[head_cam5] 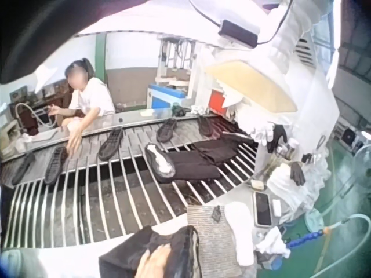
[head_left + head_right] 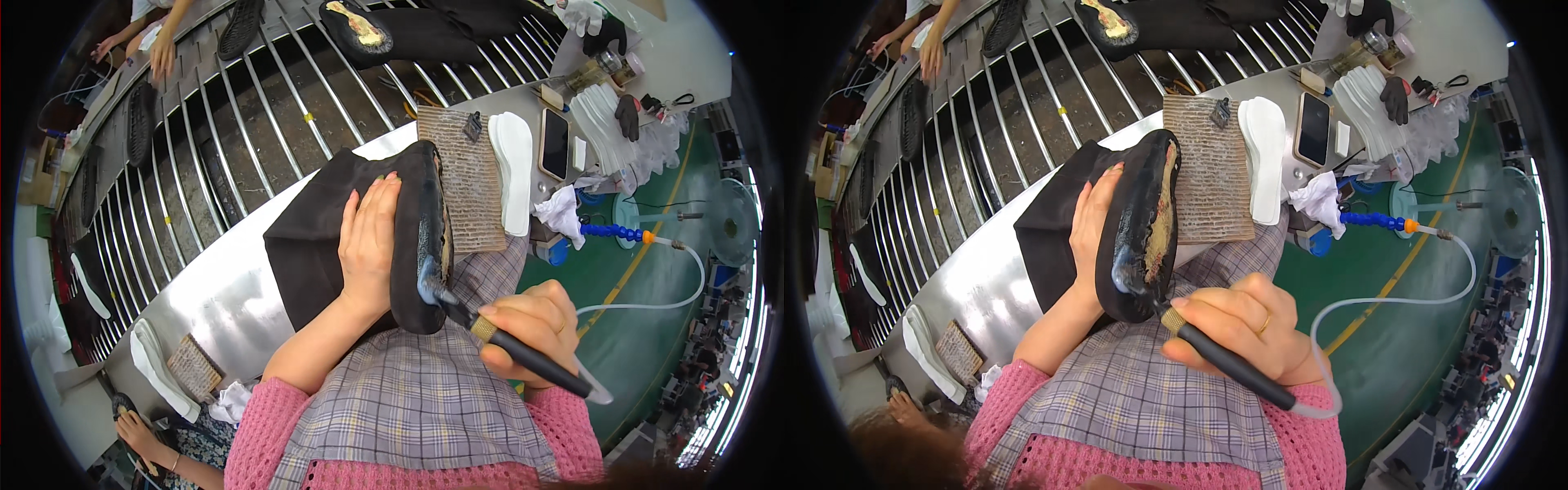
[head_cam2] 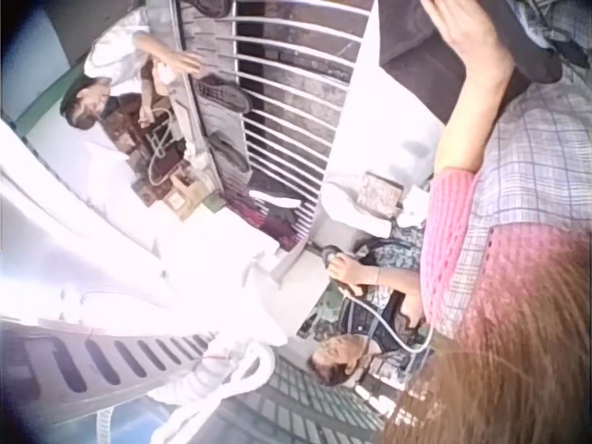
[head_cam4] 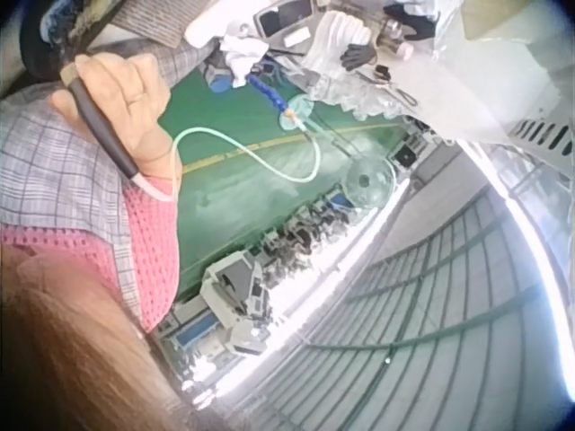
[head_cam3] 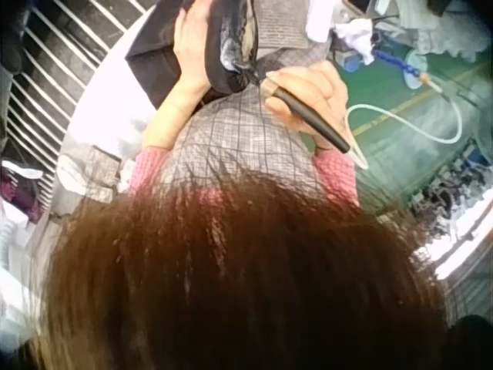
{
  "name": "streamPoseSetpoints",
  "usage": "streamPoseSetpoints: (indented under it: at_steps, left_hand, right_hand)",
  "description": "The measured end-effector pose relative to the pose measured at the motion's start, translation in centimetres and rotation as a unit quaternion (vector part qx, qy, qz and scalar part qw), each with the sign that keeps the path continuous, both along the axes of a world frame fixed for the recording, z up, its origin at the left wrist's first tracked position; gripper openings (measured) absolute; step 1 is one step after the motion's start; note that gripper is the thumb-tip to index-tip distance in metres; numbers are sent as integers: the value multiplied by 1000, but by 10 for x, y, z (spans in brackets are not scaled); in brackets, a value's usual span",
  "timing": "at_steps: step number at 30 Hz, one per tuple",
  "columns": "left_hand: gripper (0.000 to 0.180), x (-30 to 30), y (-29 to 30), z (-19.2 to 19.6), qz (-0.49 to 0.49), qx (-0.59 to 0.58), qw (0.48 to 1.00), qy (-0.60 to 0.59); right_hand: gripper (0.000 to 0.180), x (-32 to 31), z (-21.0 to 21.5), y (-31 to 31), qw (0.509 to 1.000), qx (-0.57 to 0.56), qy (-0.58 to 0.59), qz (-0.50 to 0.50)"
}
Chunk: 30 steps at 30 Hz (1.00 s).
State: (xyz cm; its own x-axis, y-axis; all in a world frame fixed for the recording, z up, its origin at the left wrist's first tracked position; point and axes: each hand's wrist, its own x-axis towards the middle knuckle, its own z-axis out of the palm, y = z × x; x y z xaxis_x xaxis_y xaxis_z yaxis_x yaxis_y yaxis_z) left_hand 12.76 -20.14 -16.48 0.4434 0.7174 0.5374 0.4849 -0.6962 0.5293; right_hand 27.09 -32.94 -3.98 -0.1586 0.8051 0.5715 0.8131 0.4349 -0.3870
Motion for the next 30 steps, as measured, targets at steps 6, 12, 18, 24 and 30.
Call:
streamPoseSetpoints:
  at_steps: [6,12,18,24,30]
  left_hand:
    - [55,6,-3,7,-15,7,999,-37]
    - [57,10,-3,7,-18,15,1000,-20]
    - [57,9,-1,9,-12,1,1000,-20]
    - [57,9,7,14,-26,-12,1000,0]
    - [58,11,15,18,-39,-15,999,19]
  right_hand:
    - [16,24,22,28,986,-95,129,-42]
    - [14,26,33,40,987,-129,89,-40]
    - [18,28,46,40,975,-189,111,31]
    - [29,28,48,38,982,-155,105,29]
    - [30,26,51,53,992,-97,79,-2]
